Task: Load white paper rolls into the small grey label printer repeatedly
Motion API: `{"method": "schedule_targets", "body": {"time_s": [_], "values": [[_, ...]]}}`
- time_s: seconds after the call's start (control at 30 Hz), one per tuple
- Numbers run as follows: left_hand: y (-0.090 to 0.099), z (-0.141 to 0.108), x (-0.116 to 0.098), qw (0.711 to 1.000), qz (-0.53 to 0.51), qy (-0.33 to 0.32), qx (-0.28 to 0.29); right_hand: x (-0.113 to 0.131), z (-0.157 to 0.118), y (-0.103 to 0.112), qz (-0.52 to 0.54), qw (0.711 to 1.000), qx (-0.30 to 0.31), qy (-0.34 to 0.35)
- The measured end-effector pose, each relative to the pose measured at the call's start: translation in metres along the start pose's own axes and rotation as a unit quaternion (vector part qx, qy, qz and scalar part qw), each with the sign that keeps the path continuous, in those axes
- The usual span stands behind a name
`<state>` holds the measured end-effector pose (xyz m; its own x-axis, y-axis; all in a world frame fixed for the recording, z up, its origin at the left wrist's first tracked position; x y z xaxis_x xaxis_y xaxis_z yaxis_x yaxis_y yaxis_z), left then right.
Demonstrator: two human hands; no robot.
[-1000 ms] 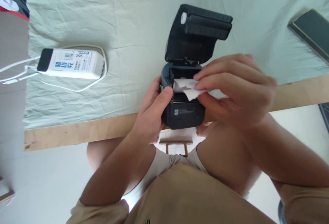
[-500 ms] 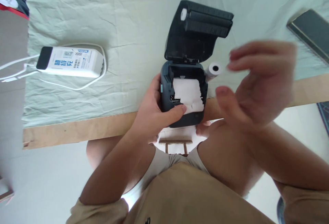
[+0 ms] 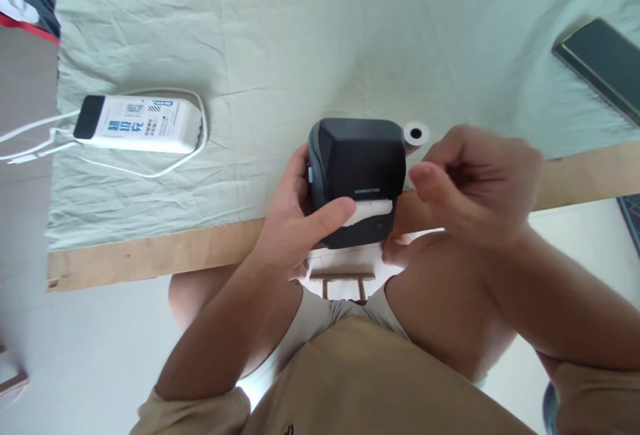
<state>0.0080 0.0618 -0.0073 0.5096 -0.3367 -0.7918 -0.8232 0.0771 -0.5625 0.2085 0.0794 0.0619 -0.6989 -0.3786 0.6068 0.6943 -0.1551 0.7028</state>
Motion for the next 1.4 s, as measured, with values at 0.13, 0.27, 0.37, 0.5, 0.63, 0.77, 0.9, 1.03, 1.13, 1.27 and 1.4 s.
{"method": "schedule_targets", "body": {"time_s": [0.13, 0.27, 0.37, 0.5, 0.63, 0.77, 0.9, 1.03, 1.13, 1.27, 1.4], "values": [[-0.006, -0.002, 0.000, 0.996, -0.081, -0.022, -0.020, -0.004, 0.000, -0.021, 0.043, 0.992, 0.109, -0.051], [-0.012, -0.005, -0.001, 0.995, -0.073, -0.033, -0.059, -0.015, -0.004, -0.034, 0.095, 0.971, 0.185, -0.114], [-0.012, -0.005, -0.003, 0.996, -0.048, -0.037, -0.072, -0.022, -0.009, -0.038, 0.107, 0.962, 0.214, -0.132], [-0.012, -0.001, 0.000, 0.995, -0.067, -0.044, -0.058, -0.027, -0.013, -0.040, 0.114, 0.961, 0.218, -0.126], [-0.004, 0.002, 0.005, 0.990, -0.102, -0.063, -0.075, -0.020, -0.013, -0.040, 0.112, 0.968, 0.209, -0.085], [0.007, 0.004, 0.009, 0.984, -0.125, -0.063, -0.110, -0.017, -0.011, -0.037, 0.081, 0.978, 0.189, -0.035], [0.011, 0.002, 0.012, 0.981, -0.111, -0.032, -0.157, -0.023, -0.012, -0.038, 0.088, 0.984, 0.152, -0.025], [0.007, 0.002, 0.009, 0.982, -0.111, -0.040, -0.151, -0.021, -0.014, -0.040, 0.117, 0.986, 0.122, 0.008], [0.010, 0.001, 0.006, 0.977, -0.110, -0.077, -0.164, -0.023, -0.015, -0.042, 0.136, 0.981, 0.134, -0.026], [0.012, 0.001, 0.004, 0.976, -0.124, -0.102, -0.147, -0.019, -0.013, -0.034, 0.132, 0.981, 0.132, -0.042], [0.010, 0.001, 0.007, 0.982, -0.111, -0.061, -0.138, -0.010, -0.010, -0.020, 0.101, 0.990, 0.096, -0.019]]}}
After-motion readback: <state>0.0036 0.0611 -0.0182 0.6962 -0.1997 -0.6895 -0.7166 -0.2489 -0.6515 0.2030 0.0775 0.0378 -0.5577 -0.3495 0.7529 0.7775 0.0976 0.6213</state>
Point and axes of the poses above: each hand's wrist, its own z-axis towards the middle knuckle, its own y-axis out of the back of the hand, x = y × z, the point moved 7 cm from there along z, towards the middle knuckle, and after that the axes turned 14 degrees about -z, right-handed, at the moved point
